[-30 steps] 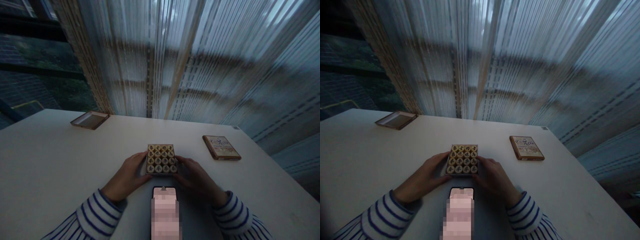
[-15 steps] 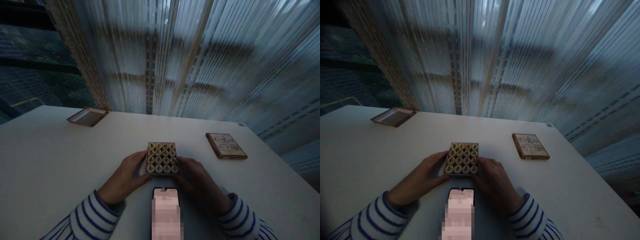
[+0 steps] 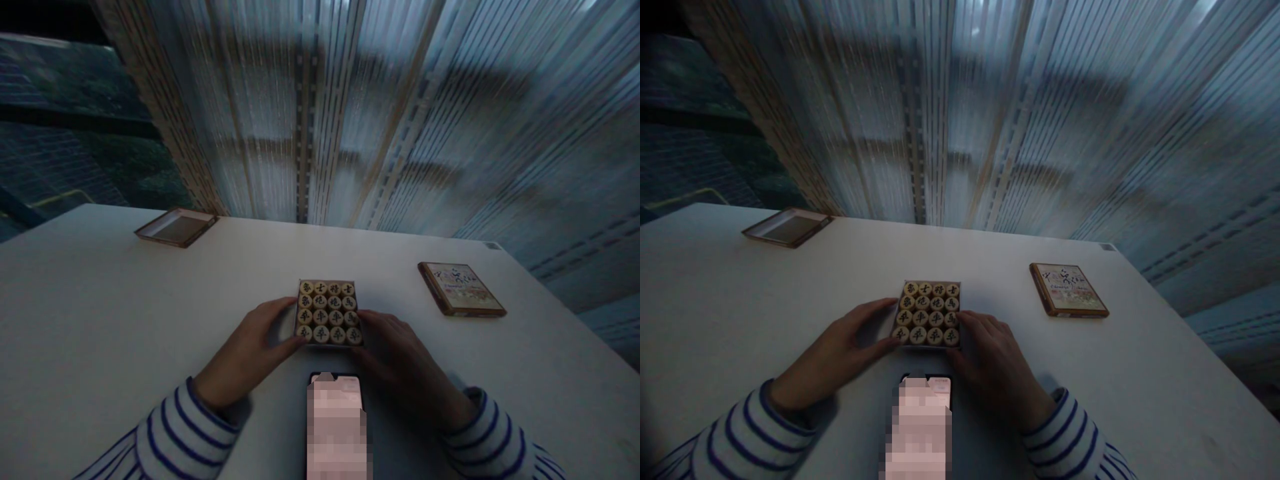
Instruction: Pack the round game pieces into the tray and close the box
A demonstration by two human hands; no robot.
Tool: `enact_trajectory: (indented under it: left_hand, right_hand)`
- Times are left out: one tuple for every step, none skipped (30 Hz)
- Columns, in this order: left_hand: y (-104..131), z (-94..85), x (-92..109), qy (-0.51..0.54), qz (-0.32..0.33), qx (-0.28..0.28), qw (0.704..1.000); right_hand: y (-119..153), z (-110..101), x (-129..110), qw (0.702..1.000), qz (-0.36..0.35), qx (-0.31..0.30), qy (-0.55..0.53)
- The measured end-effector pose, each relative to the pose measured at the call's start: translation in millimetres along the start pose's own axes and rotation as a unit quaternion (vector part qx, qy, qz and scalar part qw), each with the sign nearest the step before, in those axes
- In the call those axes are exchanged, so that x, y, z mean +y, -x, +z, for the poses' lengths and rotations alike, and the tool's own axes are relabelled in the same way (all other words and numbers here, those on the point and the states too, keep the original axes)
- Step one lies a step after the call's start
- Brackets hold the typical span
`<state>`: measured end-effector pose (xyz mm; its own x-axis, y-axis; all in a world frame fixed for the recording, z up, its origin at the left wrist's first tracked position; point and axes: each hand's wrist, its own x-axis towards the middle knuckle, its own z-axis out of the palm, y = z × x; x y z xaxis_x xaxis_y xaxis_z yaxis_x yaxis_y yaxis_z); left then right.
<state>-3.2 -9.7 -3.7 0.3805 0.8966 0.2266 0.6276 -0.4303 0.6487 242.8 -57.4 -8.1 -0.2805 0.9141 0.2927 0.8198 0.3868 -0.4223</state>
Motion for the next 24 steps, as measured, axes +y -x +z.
enact_trajectory:
  left_hand:
    - [0, -0.2, 0, 0.005, -0.001, -0.002, 1.000]
    - [0, -0.5, 0, 0.008, -0.002, -0.004, 1.000]
    - [0, -0.7, 0, 0.011, -0.001, -0.006, 1.000]
    - [0, -0.9, 0, 0.012, -0.002, -0.008, 1.000]
    - [0, -1.1, 1, 0.011, -0.002, -0.010, 1.000]
    - [0, -1.3, 1, 0.009, -0.003, -0.011, 1.000]
    - [0, -1.5, 1, 0.008, -0.004, -0.012, 1.000]
    - [-1, -1.8, 2, 0.007, -0.003, -0.012, 1.000]
    - [-1, -2.1, 2, 0.006, -0.002, -0.013, 1.000]
    - [-1, -2.5, 2, 0.006, 0.001, -0.012, 1.000]
    - [-1, -2.7, 2, 0.007, 0.005, -0.012, 1.000]
    - [-1, -2.9, 2, 0.006, 0.009, -0.011, 1.000]
    - [-1, -2.9, 2, 0.004, 0.013, -0.008, 1.000]
    - [0, -2.6, 2, 0.001, 0.020, -0.004, 1.000]
    - [0, -2.0, 2, -0.005, 0.029, 0.002, 1.000]
    - [1, -1.0, 2, -0.012, 0.041, 0.010, 0.999]
    - [2, 0.3, 2, -0.020, 0.056, 0.018, 0.998]
    - [3, 2.1, 3, -0.028, 0.075, 0.026, 0.996]
    - [4, 4.2, 3, -0.034, 0.095, 0.034, 0.994]
    - [4, 6.4, 4, -0.039, 0.113, 0.041, 0.992]
    - [5, 8.8, 5, -0.043, 0.127, 0.049, 0.990]
    - [5, 11.0, 6, -0.047, 0.136, 0.056, 0.988]
    - [6, 13.1, 7, -0.051, 0.139, 0.062, 0.987]
    - [6, 14.8, 7, -0.054, 0.137, 0.067, 0.987]
  right_hand:
    - [0, 0, 0, 1.000, -0.001, 0.002, -0.001]
    - [0, -1, -1, 1.000, -0.004, 0.005, -0.004]
    - [0, -1, -1, 1.000, -0.005, 0.009, -0.006]
    - [0, -1, -1, 1.000, -0.005, 0.012, -0.007]
    - [0, -2, -1, 1.000, -0.005, 0.013, -0.007]
    - [0, -2, -1, 1.000, -0.005, 0.012, -0.006]
    - [1, -1, -1, 1.000, -0.004, 0.011, -0.005]
    - [1, -1, 0, 1.000, -0.004, 0.010, -0.004]
    - [1, 0, 0, 1.000, -0.003, 0.009, -0.003]
    - [1, 0, 1, 1.000, -0.005, 0.008, -0.004]
    - [2, 1, 1, 1.000, -0.005, 0.011, -0.005]
    - [2, 1, 1, 1.000, -0.006, 0.013, -0.006]
    - [2, 2, 2, 1.000, -0.007, 0.016, -0.007]
    - [2, 2, 2, 1.000, -0.009, 0.019, -0.009]
    - [2, 2, 2, 1.000, -0.010, 0.024, -0.011]
    - [2, 2, 2, 1.000, -0.010, 0.027, -0.012]
    - [3, 2, 2, 0.999, -0.009, 0.029, -0.012]
    - [3, 1, 1, 0.999, -0.005, 0.030, -0.012]
    - [3, 1, 1, 0.999, -0.001, 0.030, -0.012]
    - [2, 1, 1, 0.999, 0.001, 0.029, -0.012]
    - [2, 1, 0, 0.999, 0.003, 0.030, -0.013]
    - [2, 0, 0, 0.999, 0.003, 0.032, -0.015]
    - [2, 1, 0, 0.999, 0.002, 0.035, -0.017]
    - [2, 1, 0, 0.999, 0.000, 0.038, -0.019]
